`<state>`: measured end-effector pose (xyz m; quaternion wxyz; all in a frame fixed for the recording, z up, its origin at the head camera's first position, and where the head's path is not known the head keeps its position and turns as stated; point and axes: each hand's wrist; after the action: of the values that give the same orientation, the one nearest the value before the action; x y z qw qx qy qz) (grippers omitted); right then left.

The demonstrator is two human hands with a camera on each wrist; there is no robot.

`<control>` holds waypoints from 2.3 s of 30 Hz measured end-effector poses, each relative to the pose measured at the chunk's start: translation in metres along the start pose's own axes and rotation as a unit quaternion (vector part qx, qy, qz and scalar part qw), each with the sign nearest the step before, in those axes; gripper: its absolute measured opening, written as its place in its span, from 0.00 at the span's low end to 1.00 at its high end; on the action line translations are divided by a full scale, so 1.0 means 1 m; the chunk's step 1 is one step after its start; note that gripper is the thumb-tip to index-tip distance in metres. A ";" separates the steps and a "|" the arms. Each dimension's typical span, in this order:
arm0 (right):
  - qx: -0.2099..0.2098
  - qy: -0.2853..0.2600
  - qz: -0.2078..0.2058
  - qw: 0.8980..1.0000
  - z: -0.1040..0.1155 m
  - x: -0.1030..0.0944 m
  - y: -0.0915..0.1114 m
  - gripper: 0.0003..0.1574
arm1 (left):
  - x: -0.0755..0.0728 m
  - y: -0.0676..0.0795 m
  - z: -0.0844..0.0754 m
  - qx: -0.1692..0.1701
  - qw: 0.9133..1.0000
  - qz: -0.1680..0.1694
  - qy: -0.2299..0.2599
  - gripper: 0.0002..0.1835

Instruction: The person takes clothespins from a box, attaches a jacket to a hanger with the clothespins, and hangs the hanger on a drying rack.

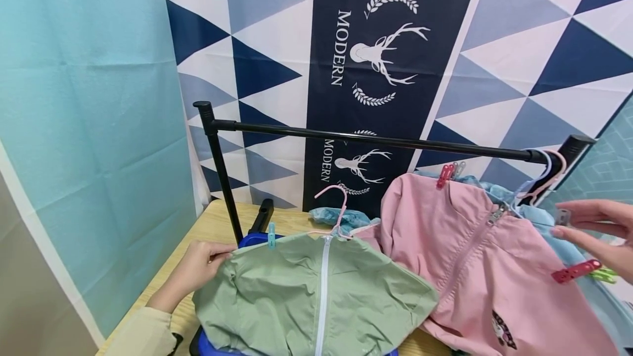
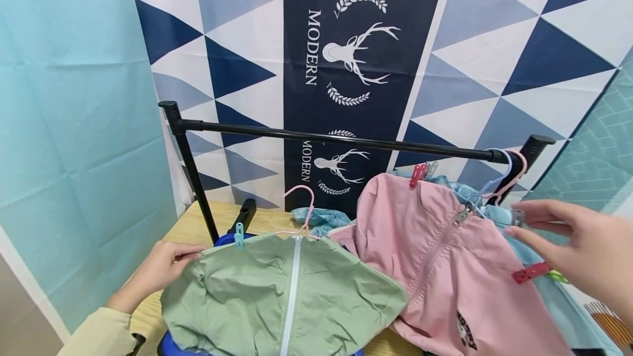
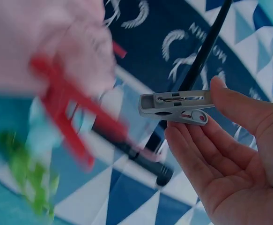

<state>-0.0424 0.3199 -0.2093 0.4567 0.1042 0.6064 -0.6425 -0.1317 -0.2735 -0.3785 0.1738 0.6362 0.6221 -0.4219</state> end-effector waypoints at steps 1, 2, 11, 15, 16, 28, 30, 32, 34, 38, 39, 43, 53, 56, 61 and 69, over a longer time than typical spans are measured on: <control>-0.016 -0.007 0.000 1.000 0.006 0.002 0.000 0.23 | 0.000 0.000 0.000 0.000 1.000 0.000 0.000 0.11; -0.026 -0.011 0.005 1.000 0.013 0.004 0.000 0.24 | -0.001 0.000 0.000 0.000 1.000 0.002 0.000 0.11; -0.050 0.001 0.033 0.998 0.058 0.041 0.000 0.22 | 0.000 0.003 0.001 -0.005 1.000 0.007 0.000 0.10; -0.053 -0.066 0.034 0.996 0.069 0.063 -0.002 0.19 | -0.002 0.001 -0.001 -0.003 1.000 0.005 -0.004 0.10; -0.055 -0.082 0.037 0.994 0.070 0.069 -0.002 0.18 | -0.002 0.001 -0.001 -0.003 1.000 0.006 -0.005 0.10; -0.012 -0.210 0.098 0.973 0.080 0.113 -0.012 0.22 | -0.003 0.000 -0.002 -0.005 1.000 0.007 -0.001 0.11; -0.008 -0.241 0.111 0.964 0.080 0.119 -0.011 0.22 | -0.002 0.000 -0.001 -0.005 1.000 0.005 -0.002 0.11; -0.005 -0.265 0.120 0.957 0.080 0.126 -0.010 0.22 | -0.002 0.000 -0.001 -0.005 1.000 0.004 -0.002 0.11; -0.001 -0.273 0.128 0.953 0.080 0.132 -0.009 0.21 | -0.002 0.000 -0.001 -0.005 1.000 0.003 -0.003 0.11; 0.010 -0.237 0.109 0.965 0.081 0.144 -0.008 0.17 | -0.001 -0.001 0.000 -0.004 1.000 0.002 -0.004 0.11; 0.011 -0.224 0.099 0.969 0.081 0.146 -0.007 0.16 | -0.001 -0.001 0.000 -0.005 1.000 0.003 -0.004 0.11; 0.018 -0.198 0.054 0.979 0.082 0.157 -0.003 0.09 | -0.001 -0.001 -0.001 -0.005 1.000 0.003 -0.007 0.10; 0.030 -0.195 -0.009 0.980 0.092 0.172 0.005 0.02 | 0.000 0.001 -0.001 -0.002 1.000 -0.002 -0.007 0.10; 0.034 -0.202 -0.016 0.979 0.093 0.175 0.007 0.02 | 0.000 0.001 0.000 -0.001 1.000 -0.002 -0.006 0.11; 0.057 -0.219 -0.024 0.974 0.093 0.179 0.011 0.02 | 0.000 0.001 0.001 -0.004 1.000 0.000 -0.005 0.11; 0.061 -0.240 -0.026 0.969 0.087 0.186 0.017 0.03 | 0.001 0.001 0.000 -0.008 1.000 -0.003 -0.004 0.10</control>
<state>-0.0983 0.1601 -0.3279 0.5646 -0.0414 0.4416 -0.6961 -0.1315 -0.2728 -0.3800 0.1803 0.6311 0.6268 -0.4199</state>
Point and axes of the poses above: each hand's wrist, its own y-axis away from the middle knuckle, its own x-axis out of the palm, z = x × y, and after that the axes turned 12 degrees about -x, right-handed
